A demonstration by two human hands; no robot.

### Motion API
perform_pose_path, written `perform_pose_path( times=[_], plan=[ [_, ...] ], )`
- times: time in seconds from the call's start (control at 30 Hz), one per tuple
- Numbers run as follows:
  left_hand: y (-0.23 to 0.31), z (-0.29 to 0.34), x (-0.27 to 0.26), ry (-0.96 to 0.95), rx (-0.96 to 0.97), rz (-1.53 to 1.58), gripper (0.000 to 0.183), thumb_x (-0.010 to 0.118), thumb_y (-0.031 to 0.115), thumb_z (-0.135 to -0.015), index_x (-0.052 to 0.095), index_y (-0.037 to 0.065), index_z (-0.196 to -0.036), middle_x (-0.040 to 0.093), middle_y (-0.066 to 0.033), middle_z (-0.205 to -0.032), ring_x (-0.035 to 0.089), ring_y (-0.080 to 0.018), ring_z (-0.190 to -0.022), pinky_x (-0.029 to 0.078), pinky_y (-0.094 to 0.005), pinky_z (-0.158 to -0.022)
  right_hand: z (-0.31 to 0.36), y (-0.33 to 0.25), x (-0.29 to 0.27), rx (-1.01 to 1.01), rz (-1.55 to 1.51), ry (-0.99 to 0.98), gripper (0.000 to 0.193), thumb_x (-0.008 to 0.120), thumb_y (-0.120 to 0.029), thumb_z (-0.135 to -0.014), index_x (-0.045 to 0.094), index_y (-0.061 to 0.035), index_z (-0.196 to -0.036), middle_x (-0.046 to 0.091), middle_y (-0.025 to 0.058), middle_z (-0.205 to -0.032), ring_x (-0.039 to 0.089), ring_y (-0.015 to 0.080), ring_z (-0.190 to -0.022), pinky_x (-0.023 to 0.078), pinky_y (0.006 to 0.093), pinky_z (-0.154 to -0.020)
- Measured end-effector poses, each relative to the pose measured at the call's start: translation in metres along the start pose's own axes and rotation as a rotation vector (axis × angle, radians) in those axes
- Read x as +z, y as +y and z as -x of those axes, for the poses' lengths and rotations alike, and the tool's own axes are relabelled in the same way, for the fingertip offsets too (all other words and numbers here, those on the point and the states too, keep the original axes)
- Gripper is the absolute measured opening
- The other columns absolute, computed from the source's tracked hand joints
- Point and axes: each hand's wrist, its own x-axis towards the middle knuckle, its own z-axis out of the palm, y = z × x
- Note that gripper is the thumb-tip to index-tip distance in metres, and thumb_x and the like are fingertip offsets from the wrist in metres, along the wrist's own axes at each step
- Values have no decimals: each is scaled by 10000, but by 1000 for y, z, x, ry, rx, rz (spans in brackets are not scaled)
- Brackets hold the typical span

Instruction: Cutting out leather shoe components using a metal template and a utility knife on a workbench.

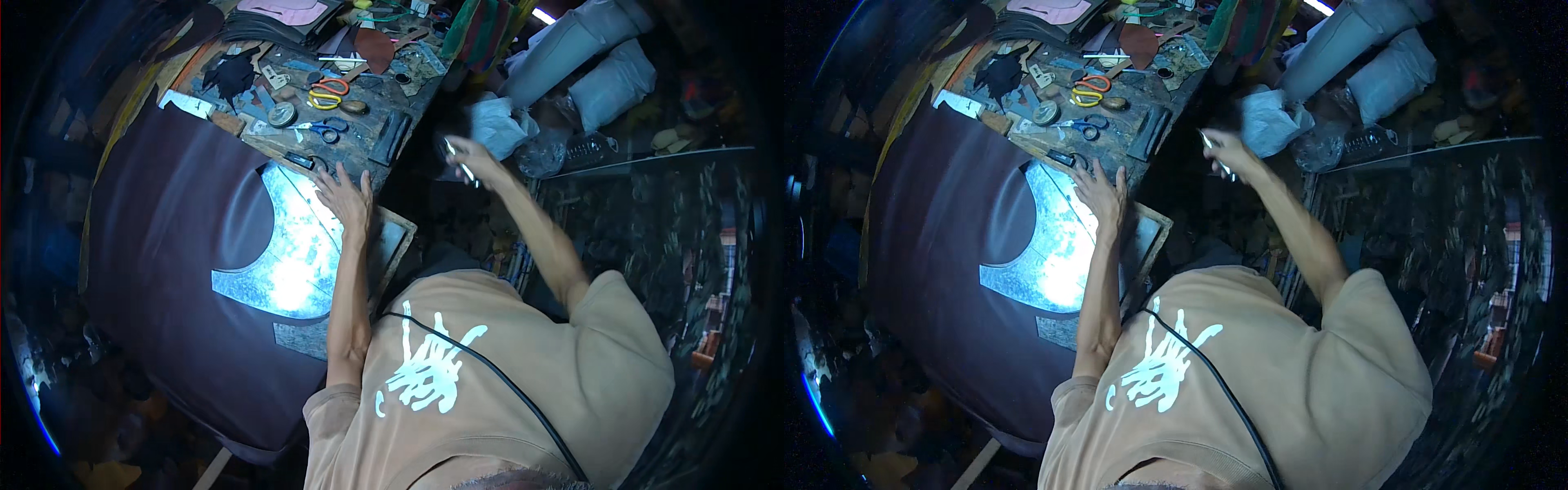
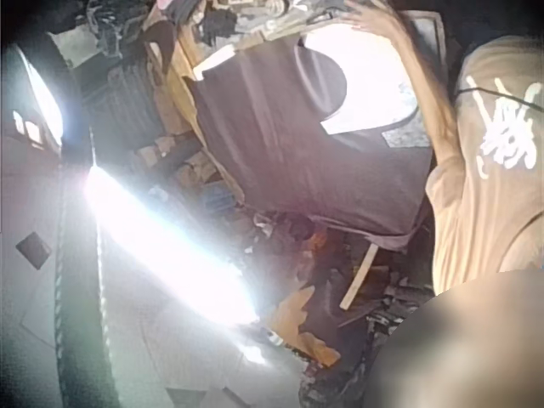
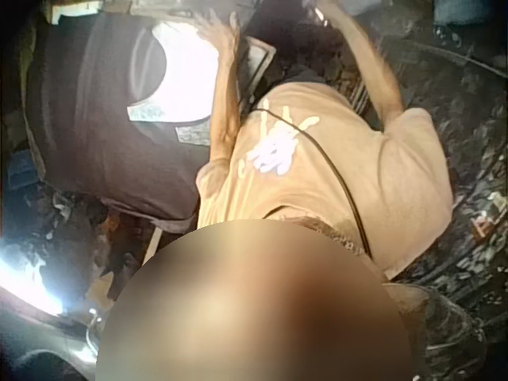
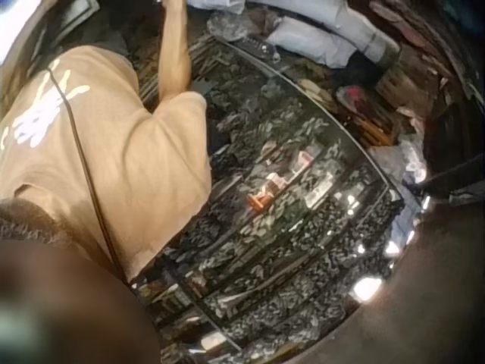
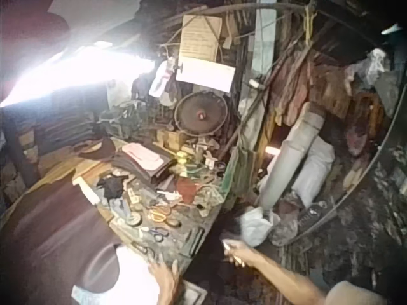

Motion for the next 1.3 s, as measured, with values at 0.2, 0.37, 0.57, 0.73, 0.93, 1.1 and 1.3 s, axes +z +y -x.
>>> perform_pose_path(
  times=[0.2,0.37,0.57,0.73,0.93,1.1,1.3],
  plan=[
    [7,-3,10,34,-50,-83,610,519,451,-969,490,-6,-1373,314,-325,-1489,227,-478,-1420,195,-589,-1138,-155,-64,-45,-664,1088,314,360,577,-99,-810,692,-137,-1149,700,168,-1044,654,372,-1033,527,467,-862],
    [16,-7,3,10,-90,-156,709,584,538,-911,494,9,-1375,320,-301,-1501,230,-432,-1438,195,-558,-1149,-247,-86,-49,-609,1313,119,273,584,-131,-786,732,-110,-1015,709,161,-1034,667,375,-1004,542,477,-845],
    [18,-6,1,24,-133,-195,785,685,586,-811,535,18,-1332,351,-270,-1487,258,-419,-1424,208,-555,-1148,-266,-82,-41,-573,1392,10,244,591,-129,-775,738,-75,-963,709,178,-1026,680,373,-992,551,476,-813],
    [24,-12,2,10,-68,-234,790,727,587,-769,563,22,-1296,387,-263,-1461,260,-449,-1411,229,-585,-1126,-266,-93,-50,-574,1424,-13,247,583,-103,-785,731,-36,-970,708,190,-1033,684,386,-982,554,484,-809],
    [35,-11,17,-107,85,-272,842,633,688,-779,578,31,-1303,400,-268,-1459,251,-470,-1407,156,-579,-1152,-174,-58,-41,-920,1011,105,380,600,-107,-841,653,-189,-1208,615,143,-1037,619,362,-998,529,467,-808],
    [36,-20,24,-165,65,-326,739,583,678,-826,596,128,-1320,399,-212,-1488,250,-453,-1417,162,-556,-1161,-111,3,-9,-888,904,18,387,562,-62,-857,662,-203,-1203,550,125,-943,596,326,-909,521,459,-782],
    [37,-14,21,-189,49,-332,714,588,682,-816,615,166,-1308,413,-186,-1485,279,-444,-1408,176,-546,-1157,-82,18,21,-850,947,33,374,557,-46,-848,704,-221,-1143,520,133,-924,570,337,-864,515,469,-758]
  ],
)
